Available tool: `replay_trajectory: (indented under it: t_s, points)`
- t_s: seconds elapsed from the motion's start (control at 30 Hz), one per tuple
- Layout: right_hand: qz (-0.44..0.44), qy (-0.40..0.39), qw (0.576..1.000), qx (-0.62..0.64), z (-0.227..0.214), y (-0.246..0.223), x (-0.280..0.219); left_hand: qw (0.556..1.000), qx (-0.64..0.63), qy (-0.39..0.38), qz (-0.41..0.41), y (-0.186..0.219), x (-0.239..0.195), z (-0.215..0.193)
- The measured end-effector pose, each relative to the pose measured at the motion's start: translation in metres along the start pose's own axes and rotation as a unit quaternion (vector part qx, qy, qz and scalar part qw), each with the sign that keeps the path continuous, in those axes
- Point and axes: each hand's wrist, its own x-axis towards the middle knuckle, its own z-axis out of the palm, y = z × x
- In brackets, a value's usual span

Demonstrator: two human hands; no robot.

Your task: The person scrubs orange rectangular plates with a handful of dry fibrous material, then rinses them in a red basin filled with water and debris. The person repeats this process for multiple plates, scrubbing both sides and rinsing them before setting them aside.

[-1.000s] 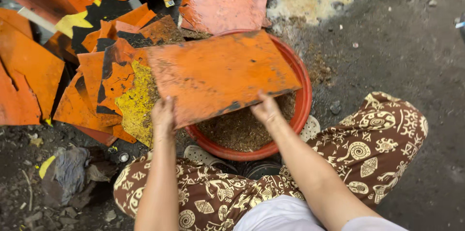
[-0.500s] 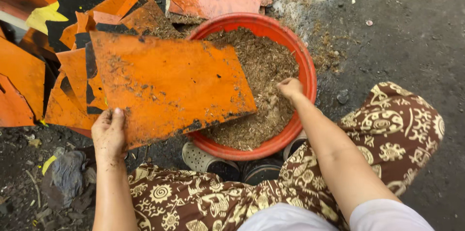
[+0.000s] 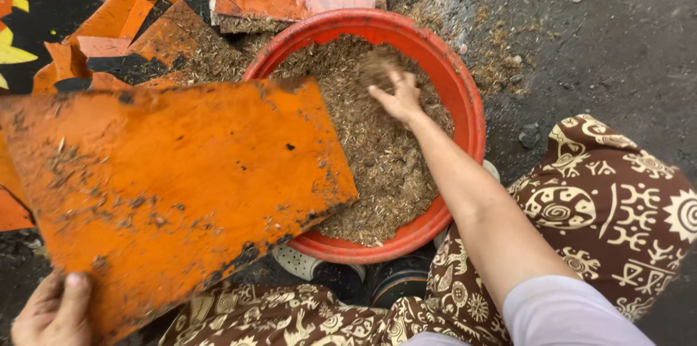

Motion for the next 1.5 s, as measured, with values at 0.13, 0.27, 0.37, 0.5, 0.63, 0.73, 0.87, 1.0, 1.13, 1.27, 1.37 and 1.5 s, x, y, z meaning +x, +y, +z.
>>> replay_trajectory:
  t_s: [0.13,0.27,0.37,0.5,0.63,0.73,0.87,1.0,1.13,1.27,1.37,1.5]
  points:
    - [-0.07,-0.053,0.995,0.046,-0.03,-0.017,0.013,0.999,0.039,0.014,-0.015,-0.031,-0.001,-0.019]
    - [0.011,0.062,0.998,-0.022,-0.053,0.006,0.007,0.997,0.071,0.02,-0.005,-0.058,-0.008,-0.032]
    - [0.071,0.008,0.995,0.067,-0.036,0.007,-0.008,0.996,0.088,0.021,0.007,-0.07,-0.01,-0.042]
    - [0.039,-0.055,0.993,0.098,0.013,-0.026,-0.012,0.989,0.138,0.05,0.001,-0.073,-0.002,-0.038]
    - [-0.038,-0.09,0.981,0.167,0.038,-0.034,0.013,0.995,0.093,0.042,0.015,-0.058,-0.006,-0.033]
    - [-0.213,-0.005,0.976,0.039,0.009,-0.023,0.046,0.996,0.077,0.035,0.0,-0.042,-0.011,-0.02]
    - [-0.117,0.1,0.969,-0.195,-0.033,0.032,0.05,0.999,-0.023,0.02,-0.013,-0.019,-0.01,-0.002]
    - [-0.037,0.028,0.932,-0.361,-0.033,0.068,0.02,0.995,0.007,0.034,-0.09,-0.001,-0.014,0.007]
    - [0.043,-0.074,0.882,-0.464,-0.023,0.071,0.012,0.997,0.022,0.034,-0.07,-0.001,-0.006,0.015]
    - [0.113,-0.175,0.868,-0.451,-0.014,0.095,0.023,0.993,0.089,0.036,-0.072,-0.007,-0.001,0.018]
    - [0.12,-0.217,0.838,-0.486,-0.005,0.116,0.034,0.999,0.021,0.019,-0.045,-0.006,-0.003,0.02]
    - [0.123,-0.222,0.857,-0.449,-0.002,0.134,0.022,0.997,0.054,0.008,-0.062,-0.004,-0.004,0.023]
